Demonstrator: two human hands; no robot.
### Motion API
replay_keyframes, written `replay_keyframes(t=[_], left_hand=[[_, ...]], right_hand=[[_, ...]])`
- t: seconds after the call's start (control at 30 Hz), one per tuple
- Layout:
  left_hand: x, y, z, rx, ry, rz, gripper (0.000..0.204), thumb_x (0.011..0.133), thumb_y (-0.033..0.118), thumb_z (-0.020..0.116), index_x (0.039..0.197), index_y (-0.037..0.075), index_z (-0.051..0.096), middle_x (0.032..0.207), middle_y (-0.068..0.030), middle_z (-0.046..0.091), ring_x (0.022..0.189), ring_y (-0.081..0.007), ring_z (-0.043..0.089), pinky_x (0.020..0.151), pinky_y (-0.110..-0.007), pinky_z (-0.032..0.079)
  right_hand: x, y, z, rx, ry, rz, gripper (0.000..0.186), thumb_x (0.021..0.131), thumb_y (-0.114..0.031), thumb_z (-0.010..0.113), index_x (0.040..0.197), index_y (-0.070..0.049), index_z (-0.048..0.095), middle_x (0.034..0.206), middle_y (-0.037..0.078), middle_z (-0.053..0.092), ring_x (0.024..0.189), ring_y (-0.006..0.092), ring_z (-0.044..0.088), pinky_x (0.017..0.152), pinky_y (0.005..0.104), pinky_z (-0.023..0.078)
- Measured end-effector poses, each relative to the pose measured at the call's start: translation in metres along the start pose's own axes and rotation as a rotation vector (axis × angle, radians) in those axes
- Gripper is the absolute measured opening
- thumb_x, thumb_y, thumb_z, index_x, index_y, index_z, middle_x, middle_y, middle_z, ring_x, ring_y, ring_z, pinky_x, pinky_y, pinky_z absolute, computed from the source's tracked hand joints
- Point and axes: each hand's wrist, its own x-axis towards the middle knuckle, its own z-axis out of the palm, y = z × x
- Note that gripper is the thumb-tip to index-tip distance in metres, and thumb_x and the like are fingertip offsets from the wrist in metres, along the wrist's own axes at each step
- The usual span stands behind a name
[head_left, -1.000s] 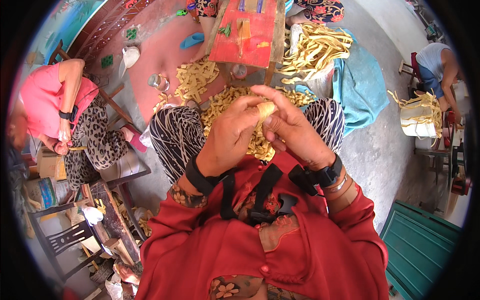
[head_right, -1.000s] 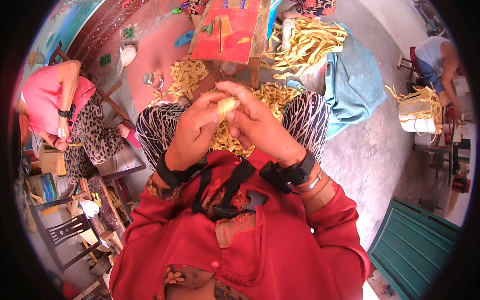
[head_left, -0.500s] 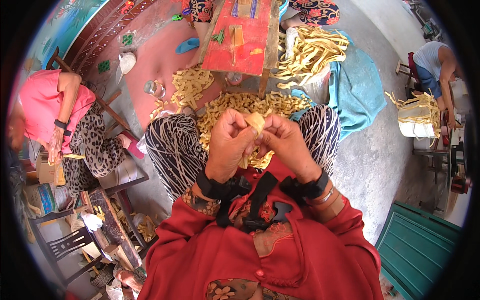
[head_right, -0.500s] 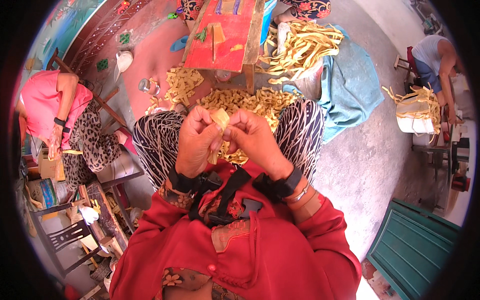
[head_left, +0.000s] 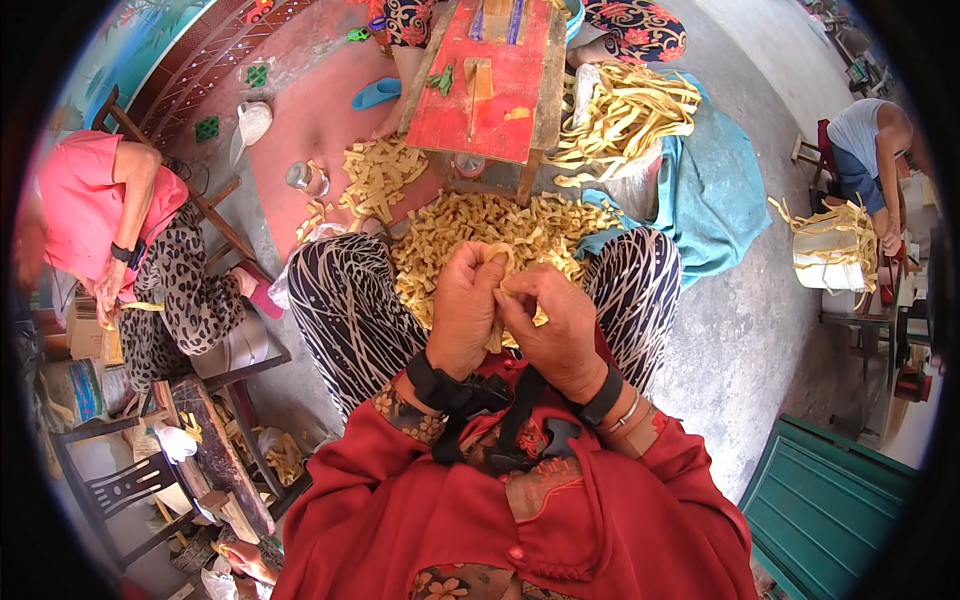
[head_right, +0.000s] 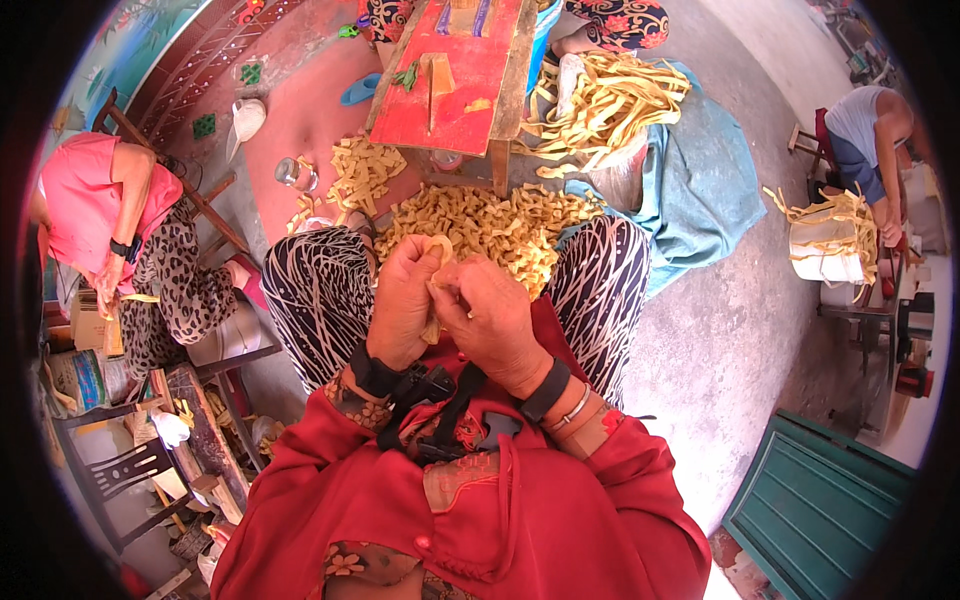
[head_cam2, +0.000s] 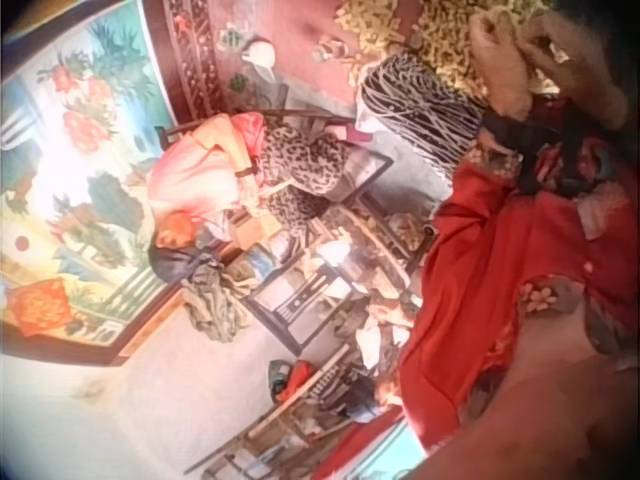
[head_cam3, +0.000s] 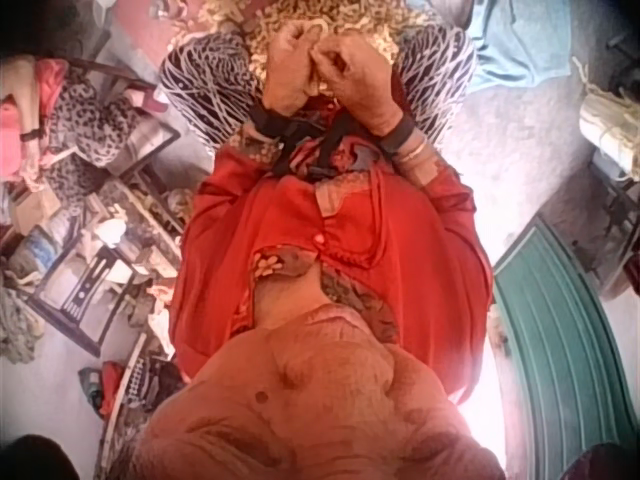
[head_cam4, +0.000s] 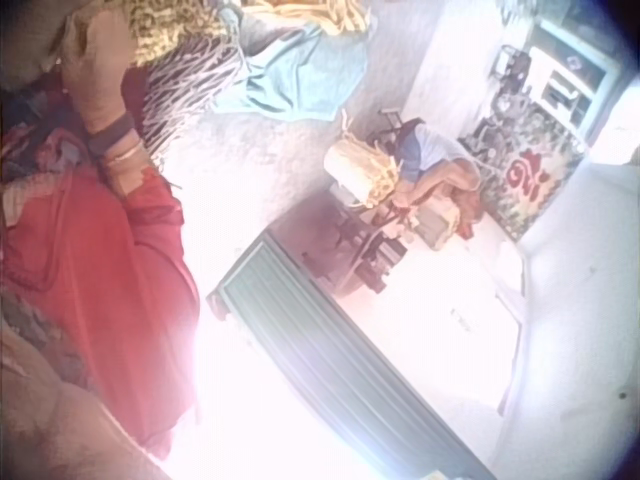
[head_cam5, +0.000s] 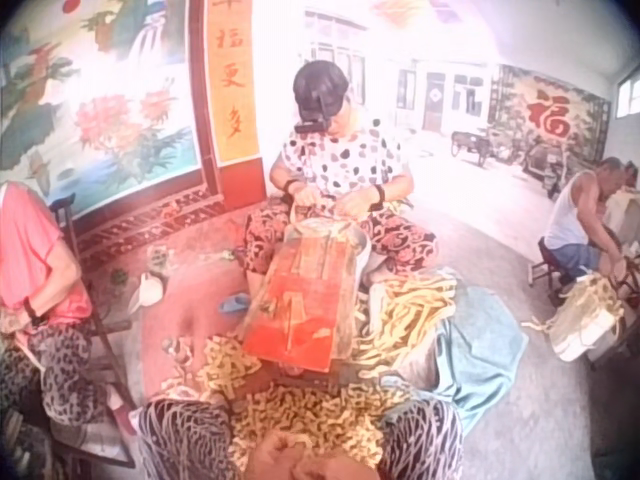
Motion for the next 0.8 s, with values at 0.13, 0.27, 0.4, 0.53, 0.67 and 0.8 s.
replay_keyframes(t=[0.13, 0.27, 0.4, 0.53, 0.67, 0.8], left_hand=[[-0.002, 0.002, -0.003, 0.093, -0.046, -0.043, 0.007, 0.094, 0.011, 0.05, 0.094, 0.005, 0.048, 0.076, -0.0003, 0.055, 0.055, -0.0035, 0.05, 0.046, -0.017, 0.04], [-0.006, 0.005, -0.001, 0.269, -0.088, -0.002, 0.007, 0.092, 0.006, 0.046, 0.098, 0.003, 0.05, 0.08, -0.0008, 0.057, 0.057, -0.0028, 0.05, 0.048, -0.017, 0.04], [-0.007, 0.0, 0.002, 0.344, -0.099, 0.092, 0.01, 0.091, 0.003, 0.044, 0.099, 0.002, 0.05, 0.082, -0.0016, 0.058, 0.057, -0.003, 0.05, 0.048, -0.018, 0.04], [-0.002, -0.014, -0.004, 0.497, -0.065, 0.212, 0.011, 0.091, 0.001, 0.043, 0.099, 0.001, 0.051, 0.081, -0.0021, 0.058, 0.058, -0.0051, 0.051, 0.05, -0.019, 0.041], [-0.002, -0.006, -0.008, 0.407, -0.068, 0.079, 0.012, 0.088, -0.001, 0.042, 0.096, -0.001, 0.052, 0.071, -0.0042, 0.056, 0.058, -0.0075, 0.053, 0.051, -0.021, 0.043], [-0.004, -0.006, -0.007, 0.513, -0.107, 0.068, 0.016, 0.088, -0.002, 0.04, 0.099, 0.0, 0.051, 0.072, -0.0032, 0.056, 0.055, -0.0079, 0.053, 0.049, -0.02, 0.042]], right_hand=[[-0.001, 0.005, -0.001, -0.04, -0.026, -0.048, 0.015, 0.073, 0.001, 0.066, 0.083, -0.003, 0.057, 0.073, 0.01, 0.055, 0.062, 0.026, 0.056, 0.054, 0.0323, 0.045], [-0.002, 0.006, -0.001, -0.049, 0.001, 0.052, 0.013, 0.074, 0.001, 0.065, 0.084, -0.002, 0.057, 0.073, 0.012, 0.055, 0.063, 0.0273, 0.057, 0.054, 0.0335, 0.045], [0.001, 0.007, -0.001, -0.095, 0.013, 0.094, 0.011, 0.076, 0.0, 0.064, 0.084, -0.002, 0.057, 0.073, 0.013, 0.055, 0.064, 0.0293, 0.057, 0.055, 0.0354, 0.045], [0.003, 0.007, -0.002, -0.158, -0.029, 0.086, 0.008, 0.079, -0.002, 0.061, 0.087, -0.001, 0.058, 0.073, 0.014, 0.054, 0.066, 0.0309, 0.057, 0.057, 0.0374, 0.046], [0.003, 0.009, -0.008, -0.123, -0.144, 0.069, 0.011, 0.079, 0.003, 0.059, 0.09, 0.001, 0.06, 0.075, 0.012, 0.056, 0.066, 0.0253, 0.057, 0.059, 0.0312, 0.045], [0.002, 0.027, -0.017, 0.024, -0.181, 0.1, 0.014, 0.079, 0.0, 0.061, 0.092, -0.002, 0.059, 0.074, 0.012, 0.055, 0.066, 0.0242, 0.059, 0.058, 0.0308, 0.047]])
